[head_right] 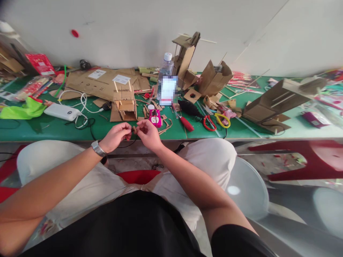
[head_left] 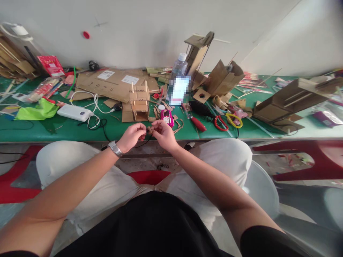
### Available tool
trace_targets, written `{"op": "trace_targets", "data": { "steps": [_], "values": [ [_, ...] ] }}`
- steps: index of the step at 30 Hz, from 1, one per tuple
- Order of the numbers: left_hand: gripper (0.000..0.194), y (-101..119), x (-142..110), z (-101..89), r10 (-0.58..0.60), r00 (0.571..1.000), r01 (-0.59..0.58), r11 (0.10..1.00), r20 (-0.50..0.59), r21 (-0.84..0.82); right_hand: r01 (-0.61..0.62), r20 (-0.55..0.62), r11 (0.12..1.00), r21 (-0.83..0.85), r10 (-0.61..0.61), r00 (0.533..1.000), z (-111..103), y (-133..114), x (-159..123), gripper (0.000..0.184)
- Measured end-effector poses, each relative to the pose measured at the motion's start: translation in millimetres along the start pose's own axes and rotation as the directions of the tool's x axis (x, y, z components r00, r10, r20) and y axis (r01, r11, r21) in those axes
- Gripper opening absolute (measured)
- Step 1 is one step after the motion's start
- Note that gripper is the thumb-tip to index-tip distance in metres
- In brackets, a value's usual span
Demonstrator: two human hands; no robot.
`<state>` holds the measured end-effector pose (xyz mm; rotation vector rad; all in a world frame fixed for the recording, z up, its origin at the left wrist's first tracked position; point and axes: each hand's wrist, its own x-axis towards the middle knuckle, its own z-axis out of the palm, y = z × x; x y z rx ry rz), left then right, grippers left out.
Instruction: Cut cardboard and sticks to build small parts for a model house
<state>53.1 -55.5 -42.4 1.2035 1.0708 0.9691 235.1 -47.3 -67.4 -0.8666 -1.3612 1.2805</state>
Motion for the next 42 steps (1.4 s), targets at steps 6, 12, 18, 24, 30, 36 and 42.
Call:
{"op": "trace_targets", "data": {
  "steps": [6,12,18,24,30,36,42],
  "values": [
    [0.015,-2,0,-0.9,0.006,1.0,-0.006,1.0,0.001,-0.005,-0.1,0.026,0.994,0.04,0.099,0.995,-1,0,1,0.02],
    [0.015,-1,-1,-0.4,-0.004,1.0,0.004,1.0,0.012,-0.008,-0.147,0.039,0.989,0.003,0.147,0.988,-1,-4,0,0.017],
    [0.015,0,0,0.1,-0.015,1.0,0.016,0.999,0.026,-0.043,-0.183,0.114,0.981,0.057,0.176,0.978,-2,-5,1,0.019],
    [0.017,4,-2,0.5,-0.061,0.998,0.063,0.991,0.021,-0.119,-0.197,0.15,0.978,0.071,0.184,0.971,-2,-10,-1,0.017],
    [0.02,7,-4,0.5,-0.122,0.991,0.128,0.98,0.051,-0.151,-0.208,0.146,0.975,0.072,0.196,0.97,-1,-12,-2,0.015],
    [0.018,6,-3,0.9,-0.038,0.999,0.043,0.978,0.031,-0.204,-0.24,0.166,0.97,-0.034,0.242,0.956,-2,-14,-4,0.039],
    [0.017,5,-2,1.6,-0.01,1.0,0.01,0.98,0.003,-0.197,-0.157,0.099,0.98,-0.119,0.169,0.981,-2,-10,-3,0.048]
  ]
}}
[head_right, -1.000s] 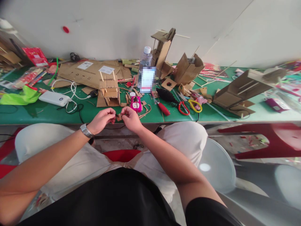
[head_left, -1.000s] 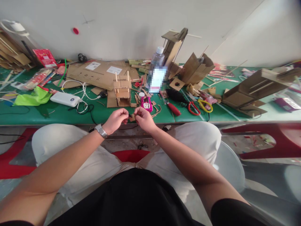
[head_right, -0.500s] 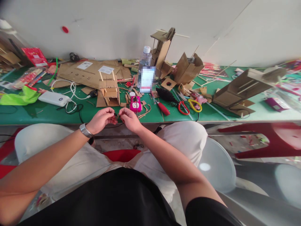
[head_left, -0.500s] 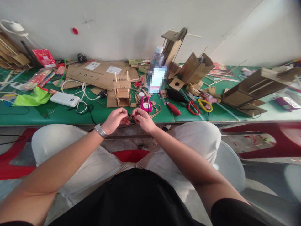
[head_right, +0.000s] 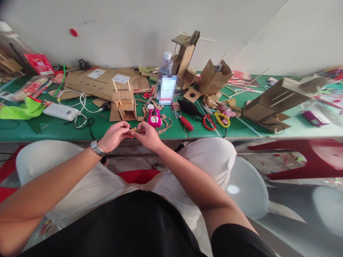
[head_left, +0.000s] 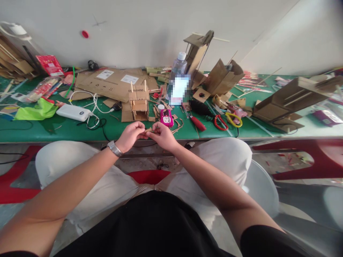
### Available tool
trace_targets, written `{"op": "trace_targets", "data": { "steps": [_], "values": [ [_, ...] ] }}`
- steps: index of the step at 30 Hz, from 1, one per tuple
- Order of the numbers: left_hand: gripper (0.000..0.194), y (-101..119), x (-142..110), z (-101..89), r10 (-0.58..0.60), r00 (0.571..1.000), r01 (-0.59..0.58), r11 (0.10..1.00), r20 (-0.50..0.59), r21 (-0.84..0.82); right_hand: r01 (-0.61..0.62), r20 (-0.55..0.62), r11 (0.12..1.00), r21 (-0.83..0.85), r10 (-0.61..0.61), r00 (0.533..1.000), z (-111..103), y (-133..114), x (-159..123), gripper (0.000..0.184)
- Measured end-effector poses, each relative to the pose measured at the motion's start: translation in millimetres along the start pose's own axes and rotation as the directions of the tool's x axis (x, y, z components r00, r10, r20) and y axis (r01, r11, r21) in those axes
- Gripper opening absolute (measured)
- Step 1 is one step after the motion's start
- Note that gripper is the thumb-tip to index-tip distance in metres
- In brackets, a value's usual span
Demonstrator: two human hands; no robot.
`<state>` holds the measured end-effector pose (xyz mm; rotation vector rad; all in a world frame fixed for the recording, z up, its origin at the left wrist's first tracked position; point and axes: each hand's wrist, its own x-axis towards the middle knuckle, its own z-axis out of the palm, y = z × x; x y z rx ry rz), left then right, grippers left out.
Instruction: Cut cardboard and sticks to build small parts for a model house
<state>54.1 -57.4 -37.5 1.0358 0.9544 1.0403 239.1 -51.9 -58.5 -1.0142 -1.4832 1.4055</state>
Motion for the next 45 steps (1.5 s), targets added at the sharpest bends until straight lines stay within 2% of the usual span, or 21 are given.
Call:
{"op": "trace_targets", "data": {
  "steps": [10,16,23,30,35,39,43,45],
  "values": [
    [0.018,-0.4,0.5,-1.2,-0.009,1.0,0.009,1.0,0.014,-0.017,0.047,-0.095,0.997,-0.067,-0.054,0.994,-1.9,-4.1,-1.2,0.041],
    [0.018,-1.8,1.4,-2.0,0.001,1.0,0.0,0.999,0.018,-0.051,0.05,-0.079,0.993,-0.106,-0.058,0.995,-2.8,-5.3,-2.2,0.034],
    [0.019,0.4,1.3,-2.7,0.005,1.0,-0.003,0.998,0.027,-0.056,0.035,-0.066,0.999,-0.033,-0.037,0.997,-4.8,-1.4,1.5,0.038],
    [0.019,0.6,0.2,-1.4,0.012,1.0,-0.011,0.999,0.012,-0.045,0.048,-0.093,0.997,-0.064,-0.054,0.994,-6.1,-0.6,2.5,0.035],
    [0.018,-0.3,0.9,-2.7,0.012,1.0,-0.012,1.0,0.01,-0.016,0.024,-0.083,1.0,0.017,-0.022,0.996,-4.4,-4.4,0.9,0.035],
    [0.022,-1.9,0.3,-3.3,0.069,0.997,-0.07,0.997,0.017,0.033,0.01,-0.081,0.998,0.07,-0.004,0.997,-3.1,-1.8,1.9,0.031],
    [0.049,-5.4,-3.0,-1.8,0.226,0.97,-0.239,0.952,0.085,0.194,-0.003,-0.051,0.996,0.094,0.008,0.999,-1.2,-0.6,2.1,0.028],
    [0.056,-6.3,-5.1,-0.8,0.284,0.948,-0.314,0.909,0.143,0.275,-0.006,-0.035,0.996,0.09,0.01,0.999,-0.3,-1.9,1.1,0.026]
  ]
}}
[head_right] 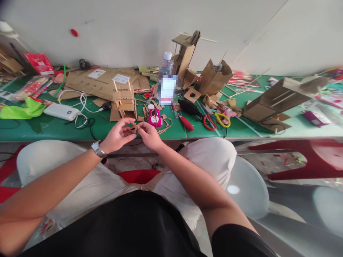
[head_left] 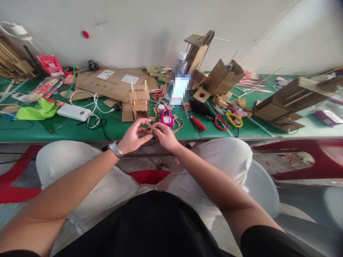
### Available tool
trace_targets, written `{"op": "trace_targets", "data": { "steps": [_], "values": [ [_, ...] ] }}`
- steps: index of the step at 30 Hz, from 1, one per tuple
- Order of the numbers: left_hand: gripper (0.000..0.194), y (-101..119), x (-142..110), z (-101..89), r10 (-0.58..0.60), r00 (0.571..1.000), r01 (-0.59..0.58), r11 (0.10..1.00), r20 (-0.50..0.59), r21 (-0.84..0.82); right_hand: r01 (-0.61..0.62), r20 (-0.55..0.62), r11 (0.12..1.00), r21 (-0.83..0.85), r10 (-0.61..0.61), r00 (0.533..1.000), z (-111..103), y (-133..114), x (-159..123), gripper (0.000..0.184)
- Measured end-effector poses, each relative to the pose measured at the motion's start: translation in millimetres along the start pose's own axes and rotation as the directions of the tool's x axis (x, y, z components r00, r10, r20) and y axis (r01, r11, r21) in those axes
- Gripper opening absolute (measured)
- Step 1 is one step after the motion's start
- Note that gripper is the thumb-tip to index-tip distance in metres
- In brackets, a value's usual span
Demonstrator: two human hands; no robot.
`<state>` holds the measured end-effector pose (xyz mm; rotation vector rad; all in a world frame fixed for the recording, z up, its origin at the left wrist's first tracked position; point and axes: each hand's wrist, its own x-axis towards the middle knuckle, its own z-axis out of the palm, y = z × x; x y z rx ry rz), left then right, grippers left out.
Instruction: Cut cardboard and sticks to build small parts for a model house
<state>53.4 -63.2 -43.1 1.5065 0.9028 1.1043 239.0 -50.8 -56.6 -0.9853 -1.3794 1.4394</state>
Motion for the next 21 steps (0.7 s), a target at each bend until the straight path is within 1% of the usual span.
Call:
{"op": "trace_targets", "data": {
  "steps": [2,4,5,9,13,17,21],
  "values": [
    [0.05,1,-1,0.6,0.042,0.999,-0.044,0.996,0.028,0.075,-0.001,0.008,1.0,-0.019,0.001,1.0,1,-2,-1,0.025],
    [0.041,4,-2,0.3,0.067,0.997,-0.07,0.99,0.028,0.125,0.004,0.011,0.999,-0.035,-0.004,1.0,1,-3,-3,0.024],
    [0.04,5,-2,-0.1,0.073,0.997,-0.076,0.987,0.025,0.144,0.008,0.013,0.999,-0.039,-0.007,1.0,1,-3,-3,0.024],
    [0.046,8,-1,-1.9,0.095,0.995,-0.099,0.972,0.031,0.212,0.01,0.029,0.999,-0.053,-0.008,1.0,2,-4,-4,0.022],
    [0.036,10,-1,-2.8,0.144,0.988,-0.153,0.946,0.054,0.284,0.013,0.034,0.999,-0.052,-0.012,0.999,2,-4,-4,0.02],
    [0.033,11,-1,-3.6,0.18,0.981,-0.192,0.929,0.066,0.316,0.012,0.045,0.999,-0.031,-0.011,0.999,2,-5,-4,0.021],
    [0.034,12,-2,-4.5,0.159,0.986,-0.164,0.94,0.043,0.3,-0.025,0.036,1.0,-0.017,0.026,0.999,1,-7,-5,0.025]
  ]
}}
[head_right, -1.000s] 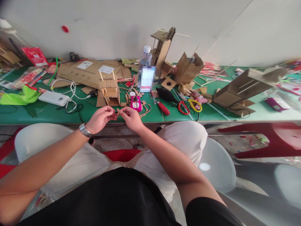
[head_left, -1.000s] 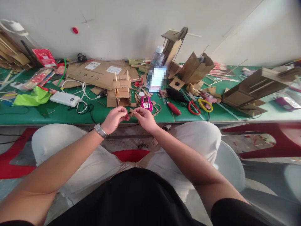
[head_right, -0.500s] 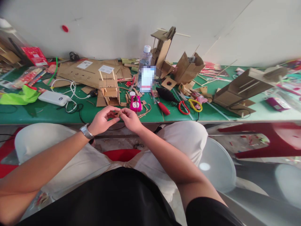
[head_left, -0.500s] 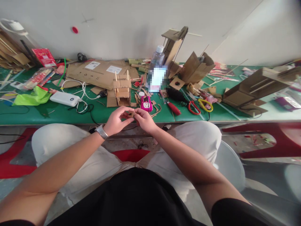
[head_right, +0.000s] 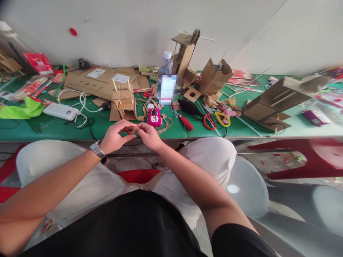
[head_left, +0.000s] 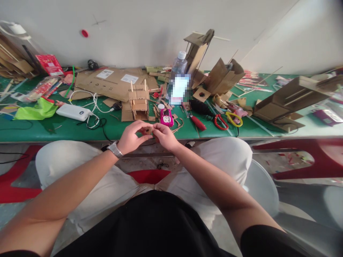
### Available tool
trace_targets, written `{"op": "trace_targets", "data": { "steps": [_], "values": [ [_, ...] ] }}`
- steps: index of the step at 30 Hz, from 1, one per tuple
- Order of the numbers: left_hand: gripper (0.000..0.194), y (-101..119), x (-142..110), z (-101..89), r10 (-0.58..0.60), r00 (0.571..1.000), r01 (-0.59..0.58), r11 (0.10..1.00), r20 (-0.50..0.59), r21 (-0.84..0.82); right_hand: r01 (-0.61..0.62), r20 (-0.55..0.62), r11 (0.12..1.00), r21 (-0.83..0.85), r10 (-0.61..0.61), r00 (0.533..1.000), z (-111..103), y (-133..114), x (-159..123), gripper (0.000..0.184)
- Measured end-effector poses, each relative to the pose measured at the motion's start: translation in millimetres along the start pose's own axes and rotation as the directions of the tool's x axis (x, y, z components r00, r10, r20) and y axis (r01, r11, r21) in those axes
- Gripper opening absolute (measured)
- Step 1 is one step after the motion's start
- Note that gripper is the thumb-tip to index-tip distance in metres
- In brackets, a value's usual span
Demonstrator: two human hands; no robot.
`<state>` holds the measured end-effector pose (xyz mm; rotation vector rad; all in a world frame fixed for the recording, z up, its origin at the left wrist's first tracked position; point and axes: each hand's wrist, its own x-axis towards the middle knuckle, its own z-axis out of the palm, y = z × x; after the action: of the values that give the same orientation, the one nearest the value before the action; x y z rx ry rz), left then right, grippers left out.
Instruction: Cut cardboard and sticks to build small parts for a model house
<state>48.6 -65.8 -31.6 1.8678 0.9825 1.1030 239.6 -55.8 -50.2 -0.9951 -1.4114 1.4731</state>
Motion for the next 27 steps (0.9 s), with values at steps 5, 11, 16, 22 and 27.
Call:
{"op": "trace_targets", "data": {
  "steps": [5,11,16,22,27],
  "values": [
    [0.035,-0.7,0.3,-0.7,0.039,0.999,-0.039,0.999,-0.014,0.022,-0.019,0.009,1.0,0.023,0.019,1.0,-0.7,-0.6,0.5,0.026],
    [0.037,-7.2,1.3,-1.4,0.181,0.983,-0.178,0.981,-0.027,0.075,-0.039,0.019,0.998,0.048,0.038,0.999,-1.5,0.4,1.7,0.027],
    [0.036,-7.9,1.6,-1.9,0.231,0.972,-0.226,0.968,-0.033,0.109,-0.035,0.018,0.997,0.066,0.034,0.999,-1.4,1.5,2.5,0.026],
    [0.035,-6.5,1.5,-2.6,0.233,0.972,-0.228,0.965,-0.023,0.13,-0.015,0.035,1.0,0.01,0.015,0.999,-1.1,5.8,2.7,0.021],
    [0.036,-8.3,1.3,-2.8,0.23,0.973,-0.226,0.966,-0.022,0.123,-0.011,0.042,1.0,-0.026,0.013,0.999,-1.4,7.3,3.2,0.018]
  ]
}}
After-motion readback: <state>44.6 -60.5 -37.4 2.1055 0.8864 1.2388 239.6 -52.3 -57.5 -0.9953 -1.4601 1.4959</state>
